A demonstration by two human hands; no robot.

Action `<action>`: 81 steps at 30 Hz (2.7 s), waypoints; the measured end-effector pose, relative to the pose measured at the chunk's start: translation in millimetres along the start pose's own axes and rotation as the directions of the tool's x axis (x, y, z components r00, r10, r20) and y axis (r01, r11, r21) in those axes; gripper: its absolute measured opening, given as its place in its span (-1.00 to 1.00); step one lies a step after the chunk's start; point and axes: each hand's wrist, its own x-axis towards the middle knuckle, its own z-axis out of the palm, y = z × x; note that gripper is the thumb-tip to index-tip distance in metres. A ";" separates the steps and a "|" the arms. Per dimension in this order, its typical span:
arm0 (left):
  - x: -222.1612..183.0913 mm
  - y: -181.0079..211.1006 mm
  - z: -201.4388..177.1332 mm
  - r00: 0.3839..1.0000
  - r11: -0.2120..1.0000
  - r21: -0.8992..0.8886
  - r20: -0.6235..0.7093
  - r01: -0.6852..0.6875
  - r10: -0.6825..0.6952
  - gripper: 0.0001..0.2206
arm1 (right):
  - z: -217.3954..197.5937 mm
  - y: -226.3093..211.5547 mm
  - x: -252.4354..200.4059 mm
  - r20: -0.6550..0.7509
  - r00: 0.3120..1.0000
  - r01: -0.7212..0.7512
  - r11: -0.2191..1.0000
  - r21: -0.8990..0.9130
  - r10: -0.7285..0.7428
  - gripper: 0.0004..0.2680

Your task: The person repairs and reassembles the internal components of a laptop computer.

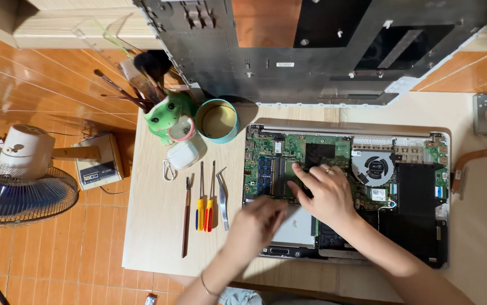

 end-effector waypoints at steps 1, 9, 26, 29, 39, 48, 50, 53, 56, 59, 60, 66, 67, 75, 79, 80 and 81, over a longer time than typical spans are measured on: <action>18.3 3.7 -7.6 1.000 1.000 -0.003 0.007 0.005 -0.005 -0.90 | 0.2 -0.4 -2.2 0.006 1.000 -0.006 1.000 0.001 0.006 -0.73; 136.1 -17.4 -13.6 0.937 0.874 0.339 0.148 -0.349 0.316 -0.87 | 4.6 -0.1 -2.4 -0.021 0.999 0.043 0.999 0.013 -0.042 -0.72; 170.5 -34.2 -2.7 0.872 0.854 0.327 0.418 -0.406 0.255 -0.67 | 11.3 1.9 -2.1 -0.016 0.991 0.132 0.990 -0.049 -0.133 -0.74; 167.5 -22.1 -24.9 0.886 0.938 0.120 0.386 -0.324 0.257 -0.67 | 13.8 3.5 -8.6 0.002 0.991 0.131 0.991 -0.039 -0.131 -0.75; 37.2 -9.2 -117.8 0.968 0.942 0.260 -0.191 0.212 -0.165 -0.89 | 13.0 18.7 -4.3 0.076 0.995 0.060 0.994 0.086 -0.067 -0.68; -33.4 -22.4 -69.3 0.863 0.678 0.537 -0.366 0.502 -0.349 -0.79 | 11.2 12.1 -6.6 0.001 1.000 0.008 0.997 0.073 -0.008 -0.79; -33.6 -31.2 -61.1 0.869 0.669 0.558 -0.373 0.491 -0.327 -0.79 | 7.9 10.6 -3.8 -0.006 1.000 0.009 0.997 0.076 -0.009 -0.78; -32.5 -34.3 -58.0 0.872 0.664 0.570 -0.378 0.484 -0.311 -0.78 | 7.8 10.4 -5.2 0.000 1.000 -0.001 0.996 0.085 0.001 -0.78; -31.4 -33.8 -62.8 0.863 0.676 0.547 -0.403 0.494 -0.304 -0.78 | 9.4 13.2 -6.2 0.025 0.999 -0.022 0.996 0.089 0.019 -0.79; -30.5 -36.6 -68.4 0.845 0.670 0.529 -0.433 0.521 -0.315 -0.79 | 9.0 13.4 -6.4 0.043 0.999 -0.032 0.996 0.085 0.028 -0.79; -30.4 -37.9 -70.0 0.832 0.657 0.523 -0.442 0.543 -0.335 -0.77 | 8.5 12.9 -6.5 0.044 0.999 -0.028 0.996 0.079 0.025 -0.78; -25.6 -49.9 -71.3 0.838 0.653 0.528 -0.393 0.543 -0.379 -0.81 | 10.2 9.6 -9.1 0.037 0.999 -0.006 0.999 0.031 0.005 -0.77; -22.3 -38.7 -75.8 0.840 0.654 0.529 -0.389 0.540 -0.379 -0.81 | 10.0 8.9 -8.7 0.038 0.999 -0.010 1.000 0.030 0.009 -0.77; 22.9 6.6 -92.6 0.985 0.972 0.191 -0.130 0.135 -0.112 -0.91 | 18.3 9.7 -14.8 -0.005 1.000 0.025 1.000 0.015 -0.025 -0.63; 51.2 -0.8 -88.6 0.989 0.995 0.081 -0.140 0.065 -0.054 -0.83 | 11.7 6.7 -10.3 -0.043 0.999 0.033 0.999 0.030 -0.032 -0.59; 53.0 -10.8 -86.5 0.978 0.994 0.001 -0.179 0.112 -0.110 -0.86 | 11.6 7.2 -9.8 -0.044 0.999 0.029 0.999 0.043 -0.027 -0.60; 54.7 -20.7 -84.4 0.962 0.985 -0.079 -0.213 0.154 -0.168 -0.86 | 11.5 7.7 -9.3 -0.045 0.999 0.025 0.998 0.057 -0.022 -0.60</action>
